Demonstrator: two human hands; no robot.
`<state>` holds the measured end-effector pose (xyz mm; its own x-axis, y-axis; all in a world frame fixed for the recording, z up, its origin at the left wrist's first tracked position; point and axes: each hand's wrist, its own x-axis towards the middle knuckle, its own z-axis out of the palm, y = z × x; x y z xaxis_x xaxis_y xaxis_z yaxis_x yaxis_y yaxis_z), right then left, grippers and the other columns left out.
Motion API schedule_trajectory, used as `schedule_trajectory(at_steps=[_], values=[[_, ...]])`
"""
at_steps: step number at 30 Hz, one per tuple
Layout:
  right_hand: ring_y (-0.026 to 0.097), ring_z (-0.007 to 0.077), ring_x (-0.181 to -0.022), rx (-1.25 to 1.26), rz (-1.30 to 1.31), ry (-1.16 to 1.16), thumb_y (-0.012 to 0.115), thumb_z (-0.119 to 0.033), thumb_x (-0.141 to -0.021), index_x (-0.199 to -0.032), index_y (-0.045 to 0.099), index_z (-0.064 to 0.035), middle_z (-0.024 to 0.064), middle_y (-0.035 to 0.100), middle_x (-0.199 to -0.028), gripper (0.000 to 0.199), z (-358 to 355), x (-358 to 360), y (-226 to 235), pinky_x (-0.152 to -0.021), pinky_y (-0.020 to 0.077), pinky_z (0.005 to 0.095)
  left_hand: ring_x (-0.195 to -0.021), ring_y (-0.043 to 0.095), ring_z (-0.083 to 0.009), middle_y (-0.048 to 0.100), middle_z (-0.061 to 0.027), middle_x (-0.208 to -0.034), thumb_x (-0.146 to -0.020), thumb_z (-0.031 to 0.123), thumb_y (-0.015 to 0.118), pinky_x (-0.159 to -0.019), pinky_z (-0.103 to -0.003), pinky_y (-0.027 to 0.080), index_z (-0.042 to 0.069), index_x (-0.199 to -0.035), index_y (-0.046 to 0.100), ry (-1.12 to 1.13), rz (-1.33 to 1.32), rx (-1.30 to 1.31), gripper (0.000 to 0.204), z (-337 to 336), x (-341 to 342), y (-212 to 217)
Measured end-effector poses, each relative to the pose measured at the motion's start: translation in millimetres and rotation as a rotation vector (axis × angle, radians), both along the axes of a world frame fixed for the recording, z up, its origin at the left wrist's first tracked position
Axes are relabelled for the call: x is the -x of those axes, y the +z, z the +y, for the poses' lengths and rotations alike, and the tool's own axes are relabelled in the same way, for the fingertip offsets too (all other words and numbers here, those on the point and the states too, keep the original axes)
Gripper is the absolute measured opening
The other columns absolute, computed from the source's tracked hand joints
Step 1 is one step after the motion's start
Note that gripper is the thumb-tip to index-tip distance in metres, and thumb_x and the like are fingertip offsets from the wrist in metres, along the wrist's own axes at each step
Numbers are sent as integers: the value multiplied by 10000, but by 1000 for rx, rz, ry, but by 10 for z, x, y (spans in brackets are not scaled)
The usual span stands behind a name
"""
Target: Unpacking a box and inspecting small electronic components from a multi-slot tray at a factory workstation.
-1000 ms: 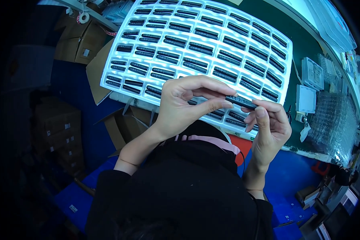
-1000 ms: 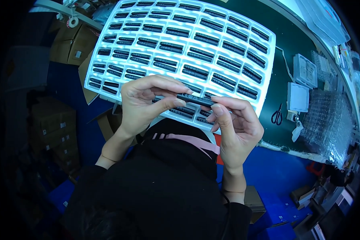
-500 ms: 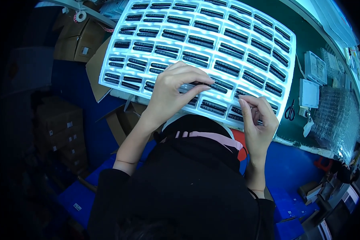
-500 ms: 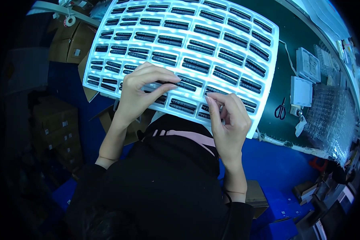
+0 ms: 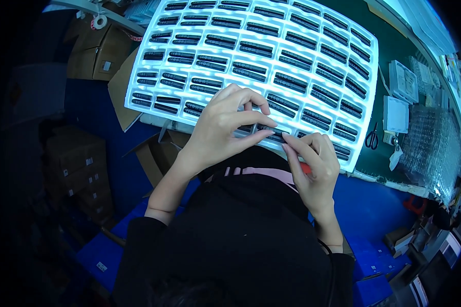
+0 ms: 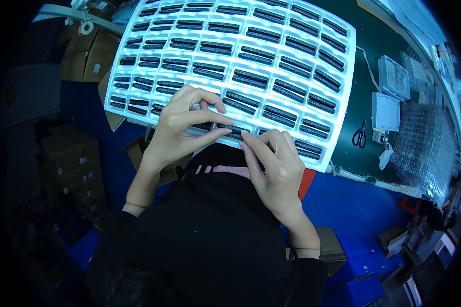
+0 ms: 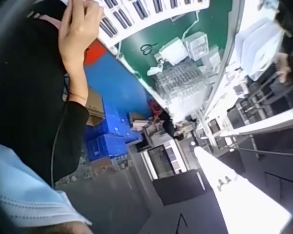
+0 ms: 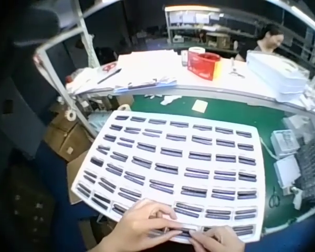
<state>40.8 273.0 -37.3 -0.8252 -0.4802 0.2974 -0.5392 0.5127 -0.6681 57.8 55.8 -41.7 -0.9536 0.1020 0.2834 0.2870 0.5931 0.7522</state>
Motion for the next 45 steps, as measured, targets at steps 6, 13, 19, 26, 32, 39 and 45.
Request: schedule_trajectory(at_steps=[6,13,19,26,32,39,45], values=[[450,144,-680,-7,11,-42,770,19,-804,-952,751,-15,34,533,-763,153,-19,2,12,-572,377,270,-874,496,-161,596,8,-992,-752,102,811,-766,-288,422,128,-879,748,1,-35,80,144,17,-96,-36],[463,140,-687,113,-120,-81,767,34,-791,-922,732,-18,29,532,-763,145,-61,-1,-20,-588,394,266,-885,503,-171,578,3,-995,-759,100,806,-779,-297,425,128,-899,730,5,-46,47,162,14,-105,-31],[483,100,-669,163,-135,-81,774,29,-806,-915,750,-43,28,637,-827,133,-63,47,-10,-523,352,213,-883,507,-178,574,3,-991,-770,96,799,-786,-304,429,124,-896,721,0,-53,1,151,6,-90,-52],[587,99,-712,259,-209,-62,766,20,-824,-941,729,-11,63,707,-926,127,-91,74,43,-543,424,193,-928,578,-171,655,-16,-992,-768,87,812,-805,-296,457,109,-936,739,14,-6,8,185,17,-79,-68],[642,133,-737,507,-438,-128,750,47,-834,-1005,705,26,117,712,-970,178,13,115,216,-593,498,196,-850,632,-135,724,-14,-934,-769,78,819,-769,-262,492,98,-1017,758,53,15,-247,256,131,-67,128],[650,149,-753,746,-446,-193,744,78,-820,-1021,712,20,139,707,-986,212,147,141,358,-611,492,192,-744,645,-115,746,-10,-862,-756,50,822,-721,-235,511,90,-1036,772,24,134,-403,288,210,23,327],[654,145,-779,647,-306,-149,737,84,-821,-1025,715,17,129,701,-998,216,192,140,378,-658,503,205,-776,663,-122,754,-27,-880,-746,25,823,-729,-238,523,77,-971,781,-11,199,-384,235,223,77,343]])
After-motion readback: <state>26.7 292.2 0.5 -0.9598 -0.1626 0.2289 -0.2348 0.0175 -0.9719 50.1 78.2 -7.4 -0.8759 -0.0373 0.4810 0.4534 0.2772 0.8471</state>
